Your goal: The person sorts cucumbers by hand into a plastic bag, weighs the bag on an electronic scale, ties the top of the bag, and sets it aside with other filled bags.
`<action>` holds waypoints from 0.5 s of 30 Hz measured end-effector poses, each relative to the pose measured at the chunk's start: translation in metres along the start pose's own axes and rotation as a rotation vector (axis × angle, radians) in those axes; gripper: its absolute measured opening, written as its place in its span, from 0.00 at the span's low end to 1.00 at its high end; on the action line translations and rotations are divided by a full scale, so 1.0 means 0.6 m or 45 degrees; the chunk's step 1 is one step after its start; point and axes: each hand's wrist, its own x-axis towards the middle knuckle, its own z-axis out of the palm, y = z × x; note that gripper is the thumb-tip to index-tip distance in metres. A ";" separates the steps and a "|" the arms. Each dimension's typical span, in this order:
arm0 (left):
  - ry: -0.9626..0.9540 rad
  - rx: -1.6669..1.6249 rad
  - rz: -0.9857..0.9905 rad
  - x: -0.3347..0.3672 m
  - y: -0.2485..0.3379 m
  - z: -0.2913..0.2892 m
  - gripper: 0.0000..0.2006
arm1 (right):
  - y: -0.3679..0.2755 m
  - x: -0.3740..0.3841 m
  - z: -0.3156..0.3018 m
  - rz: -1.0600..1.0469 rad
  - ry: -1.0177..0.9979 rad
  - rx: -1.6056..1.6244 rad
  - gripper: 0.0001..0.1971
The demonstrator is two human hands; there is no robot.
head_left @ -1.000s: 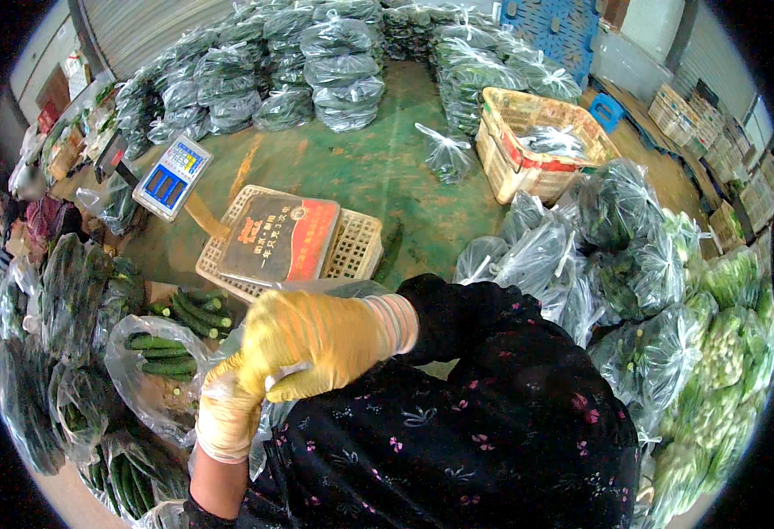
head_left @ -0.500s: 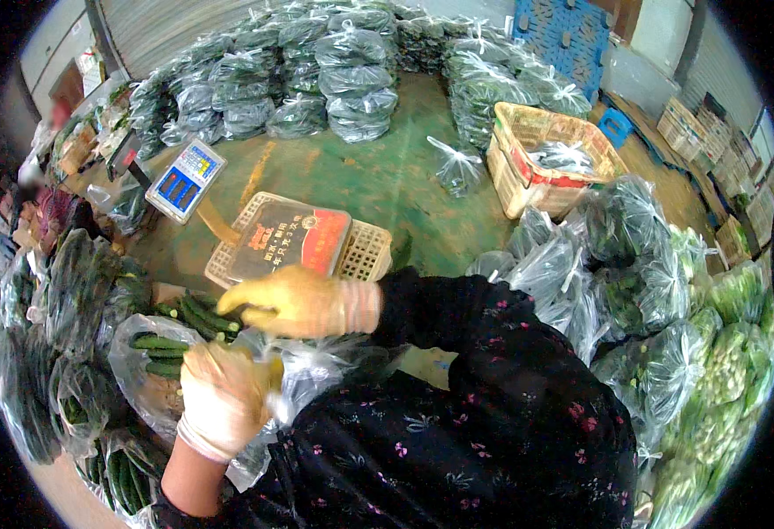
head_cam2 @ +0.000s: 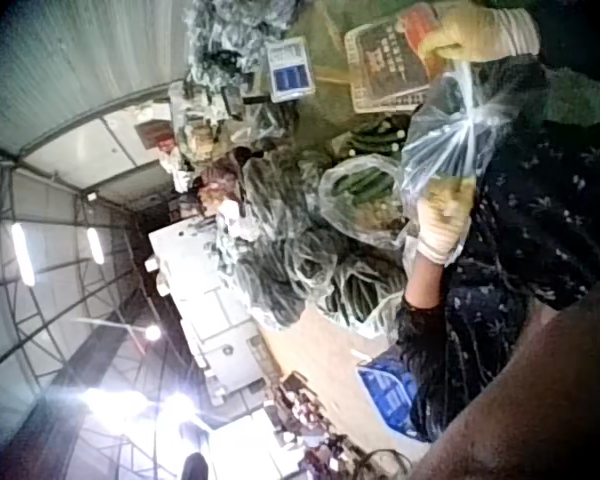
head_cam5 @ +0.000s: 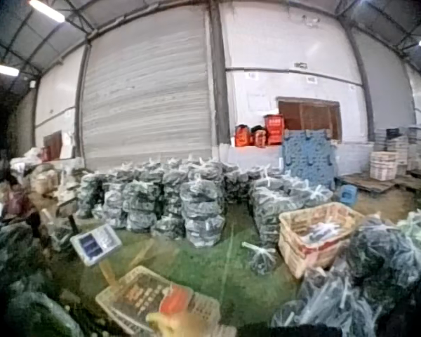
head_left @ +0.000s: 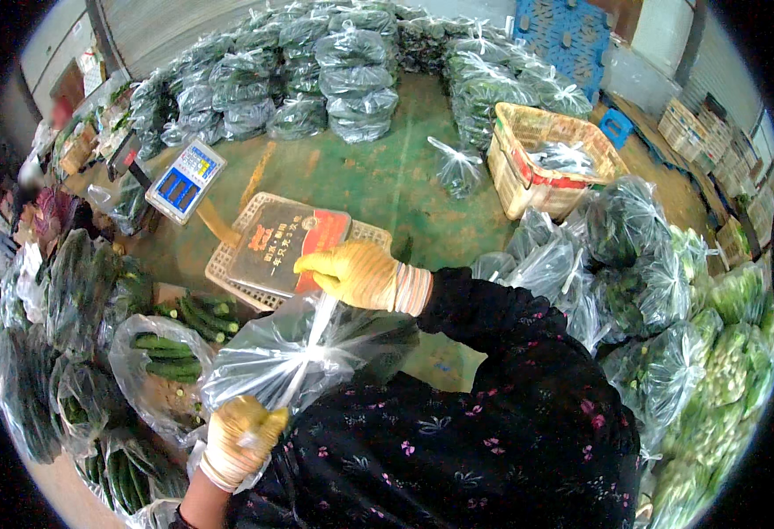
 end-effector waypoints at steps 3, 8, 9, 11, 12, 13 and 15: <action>-0.157 0.450 0.246 -0.004 -0.031 0.010 0.14 | 0.026 -0.024 0.017 0.056 -0.118 0.122 0.12; 0.010 -0.493 -0.390 -0.015 0.008 -0.009 0.12 | 0.021 -0.036 0.020 0.113 -0.093 0.121 0.13; 0.058 -0.640 -0.367 -0.003 0.028 -0.016 0.15 | 0.008 -0.034 0.015 0.080 -0.104 0.163 0.14; 0.186 -0.873 -0.364 0.005 0.044 -0.011 0.13 | -0.036 -0.031 0.002 -0.308 -0.212 0.412 0.19; 0.235 -1.017 -0.384 0.015 0.056 -0.001 0.13 | -0.056 -0.037 0.003 -0.488 -0.234 0.561 0.22; 0.235 -1.009 -0.369 0.026 0.064 0.008 0.13 | -0.066 -0.048 0.023 -0.534 -0.191 0.366 0.23; 0.277 -0.973 -0.360 0.035 0.079 0.015 0.13 | -0.093 -0.047 0.048 -0.504 -0.217 0.057 0.21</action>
